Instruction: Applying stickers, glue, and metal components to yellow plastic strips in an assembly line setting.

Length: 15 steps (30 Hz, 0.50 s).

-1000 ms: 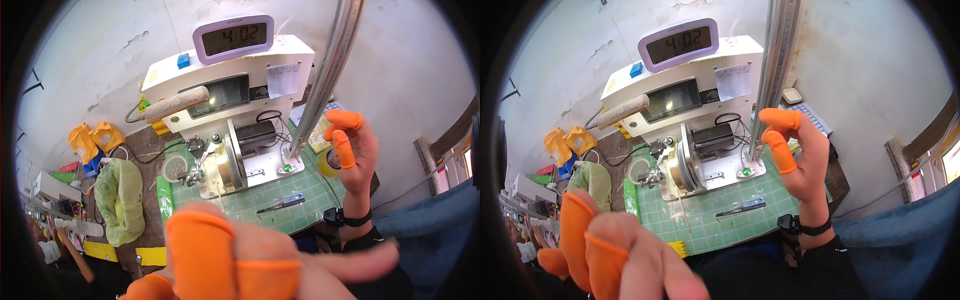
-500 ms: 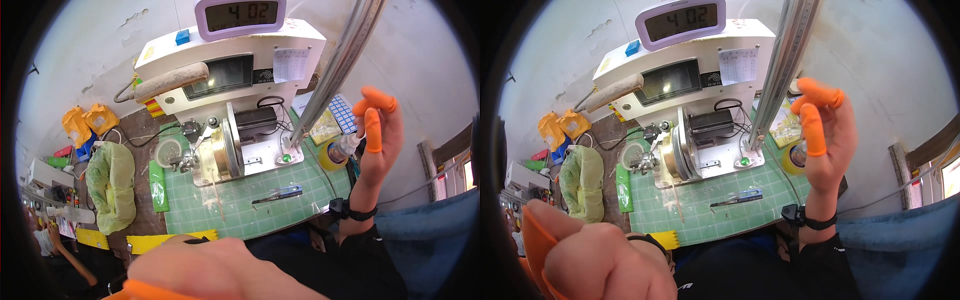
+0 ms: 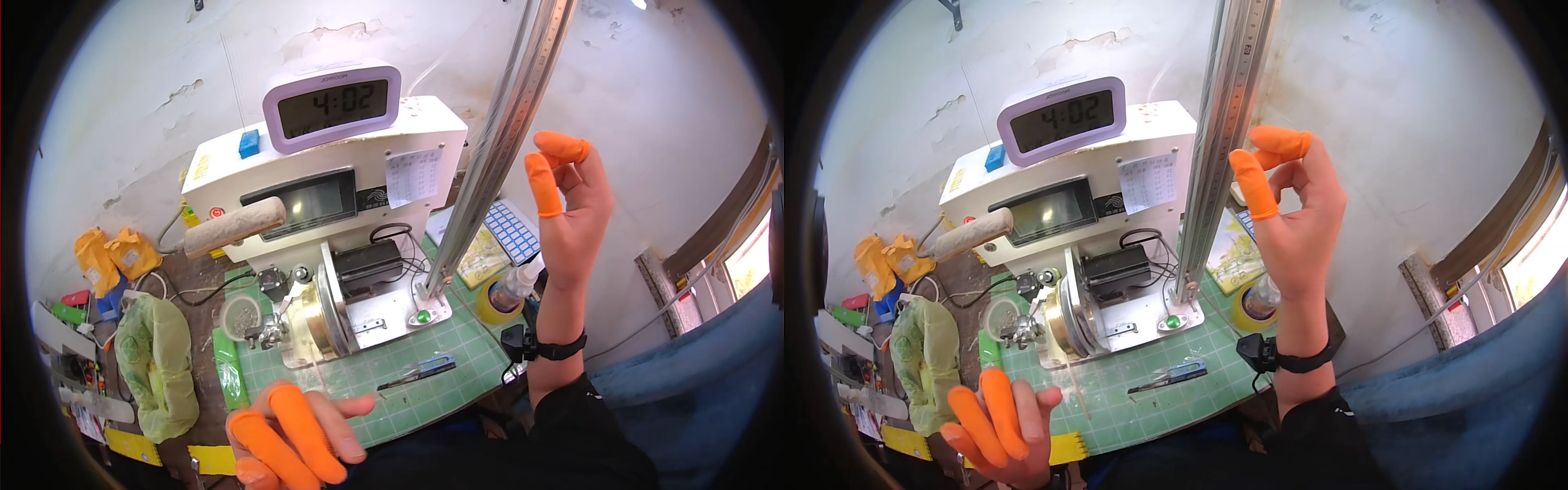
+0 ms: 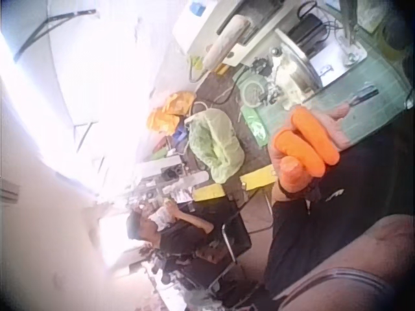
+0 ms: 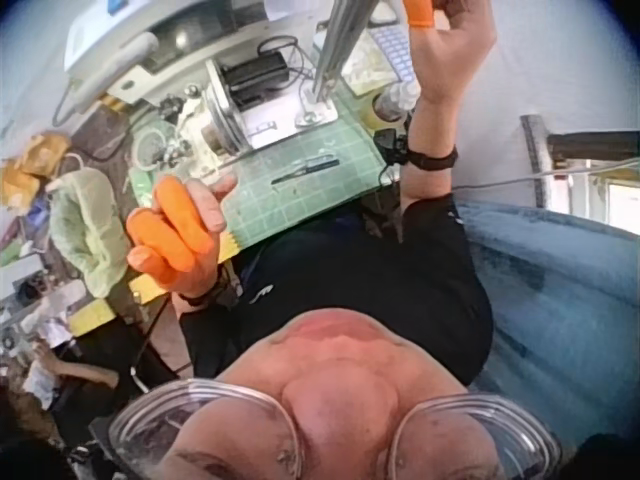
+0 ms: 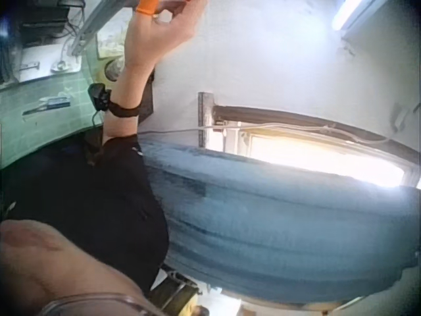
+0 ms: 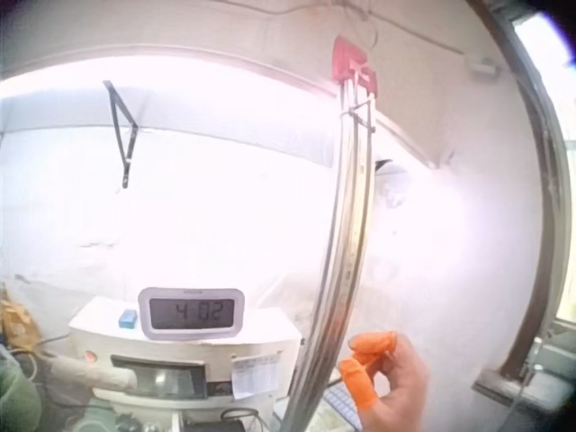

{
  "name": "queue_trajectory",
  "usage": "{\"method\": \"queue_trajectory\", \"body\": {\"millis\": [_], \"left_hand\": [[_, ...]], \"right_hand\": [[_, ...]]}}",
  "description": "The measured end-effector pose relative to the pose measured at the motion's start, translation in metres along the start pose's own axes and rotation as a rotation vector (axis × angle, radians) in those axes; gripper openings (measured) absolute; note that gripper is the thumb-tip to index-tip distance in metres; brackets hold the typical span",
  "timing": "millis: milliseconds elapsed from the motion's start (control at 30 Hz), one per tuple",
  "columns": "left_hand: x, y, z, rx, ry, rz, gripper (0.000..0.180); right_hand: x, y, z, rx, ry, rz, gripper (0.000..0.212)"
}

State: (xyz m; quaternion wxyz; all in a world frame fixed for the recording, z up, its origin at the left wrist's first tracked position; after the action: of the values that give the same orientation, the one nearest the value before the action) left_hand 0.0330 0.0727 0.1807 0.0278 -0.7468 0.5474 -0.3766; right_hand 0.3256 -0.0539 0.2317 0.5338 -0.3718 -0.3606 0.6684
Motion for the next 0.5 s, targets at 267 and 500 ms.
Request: {"method": "queue_trajectory", "body": {"millis": [267,500], "left_hand": [[-0.033,0.042,0.007,-0.016,-0.244,-0.199,0.054],[-0.044,0.054,0.015,0.084,-0.187,-0.268,0.058]], "right_hand": [[0.009,-0.002,-0.009,0.008,0.005,-0.028,0.009],[0.012,0.019,-0.017,0.106,-0.124,-0.092,0.009]]}}
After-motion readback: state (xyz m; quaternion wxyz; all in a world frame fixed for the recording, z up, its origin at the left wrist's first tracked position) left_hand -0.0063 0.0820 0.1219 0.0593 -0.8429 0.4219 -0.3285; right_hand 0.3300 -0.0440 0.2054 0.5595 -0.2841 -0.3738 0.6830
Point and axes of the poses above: each hand's wrist, its own y-axis away from the middle knuckle, its own x-axis out of the palm, z = x × y, the point moved 3 cm from there along -y, towards the middle knuckle, and after that the axes turned 3 degrees about -x, right-handed, at the moved point
